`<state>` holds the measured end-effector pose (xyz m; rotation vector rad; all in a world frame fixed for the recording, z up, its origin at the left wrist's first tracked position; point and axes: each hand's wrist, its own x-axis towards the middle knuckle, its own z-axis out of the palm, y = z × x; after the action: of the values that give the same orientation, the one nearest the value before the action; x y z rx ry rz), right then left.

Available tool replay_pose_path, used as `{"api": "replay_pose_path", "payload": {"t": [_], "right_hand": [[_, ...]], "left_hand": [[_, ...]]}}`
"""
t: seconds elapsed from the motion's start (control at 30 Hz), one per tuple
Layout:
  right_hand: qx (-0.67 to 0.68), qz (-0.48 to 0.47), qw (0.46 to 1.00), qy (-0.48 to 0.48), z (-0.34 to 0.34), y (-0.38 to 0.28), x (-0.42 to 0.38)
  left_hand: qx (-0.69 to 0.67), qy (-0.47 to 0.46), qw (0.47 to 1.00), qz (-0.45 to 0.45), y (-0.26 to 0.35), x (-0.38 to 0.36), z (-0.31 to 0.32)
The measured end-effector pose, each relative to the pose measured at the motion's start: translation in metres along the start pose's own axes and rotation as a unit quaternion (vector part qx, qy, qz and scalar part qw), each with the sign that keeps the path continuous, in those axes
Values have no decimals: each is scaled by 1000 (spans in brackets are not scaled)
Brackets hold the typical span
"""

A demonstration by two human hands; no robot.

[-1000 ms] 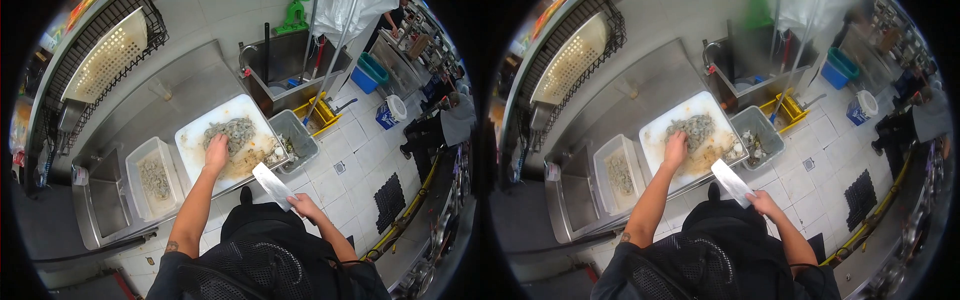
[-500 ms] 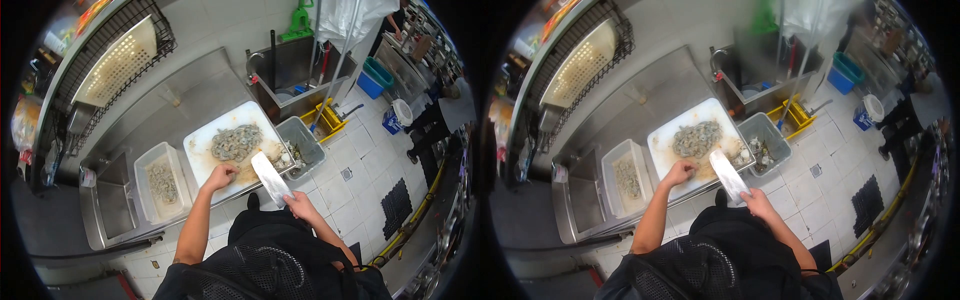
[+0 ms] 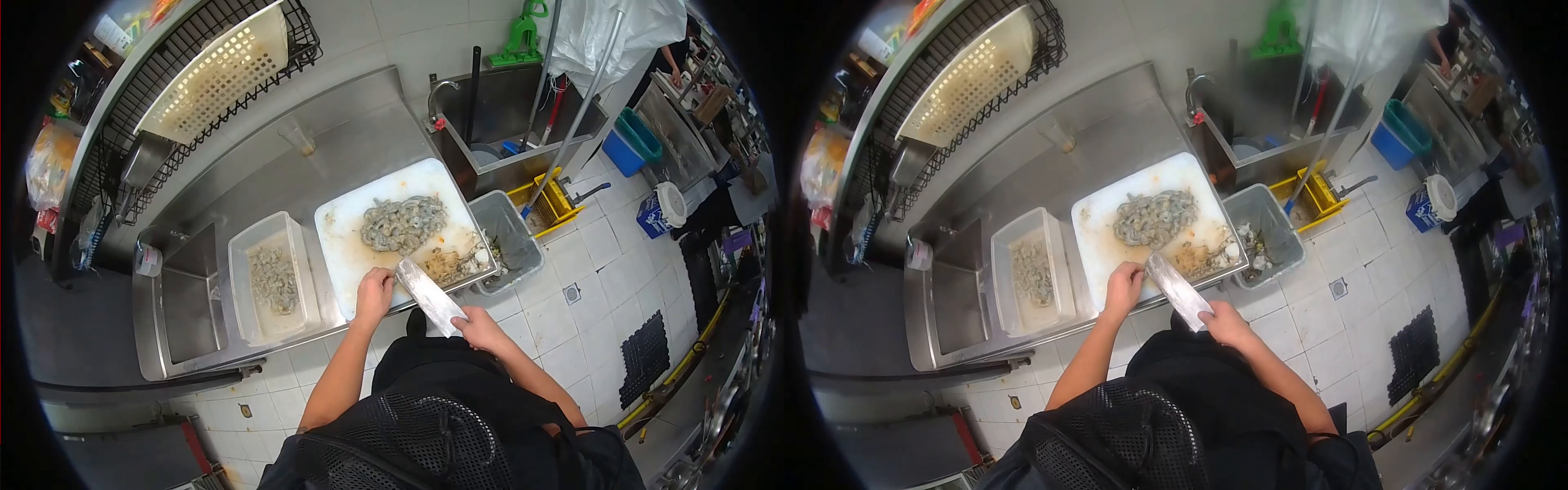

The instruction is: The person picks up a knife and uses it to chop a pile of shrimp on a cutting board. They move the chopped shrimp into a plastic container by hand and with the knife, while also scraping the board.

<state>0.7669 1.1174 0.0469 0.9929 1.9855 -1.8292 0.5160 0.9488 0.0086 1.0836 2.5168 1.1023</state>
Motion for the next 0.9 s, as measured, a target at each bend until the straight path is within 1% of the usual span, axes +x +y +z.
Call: {"api": "replay_pose_path", "payload": {"t": [0.17, 0.27, 0.33, 0.5, 0.7, 0.77, 0.9], "right_hand": [[-11, -1, 1000, 3, 6, 5, 6], [11, 0, 1000, 20, 7, 2, 4], [9, 6, 1000, -3, 6, 0, 3], [39, 20, 999, -18, 8, 1, 14], [70, 32, 996, -42, 12, -7, 24], [77, 39, 995, -48, 13, -2, 25], [93, 52, 992, -62, 8, 7, 13]], "left_hand": [[-3, -1, 1000, -19, 0, 0, 2], [4, 3, 1000, -17, -2, 0, 4], [2, 3, 1000, -13, -3, 0, 4], [4, 4, 1000, -18, -2, 0, 3], [11, -22, 1000, -18, 4, -3, -2], [0, -8, 999, -53, 6, -6, 1], [16, 16, 997, -68, 4, -7, 13]]}}
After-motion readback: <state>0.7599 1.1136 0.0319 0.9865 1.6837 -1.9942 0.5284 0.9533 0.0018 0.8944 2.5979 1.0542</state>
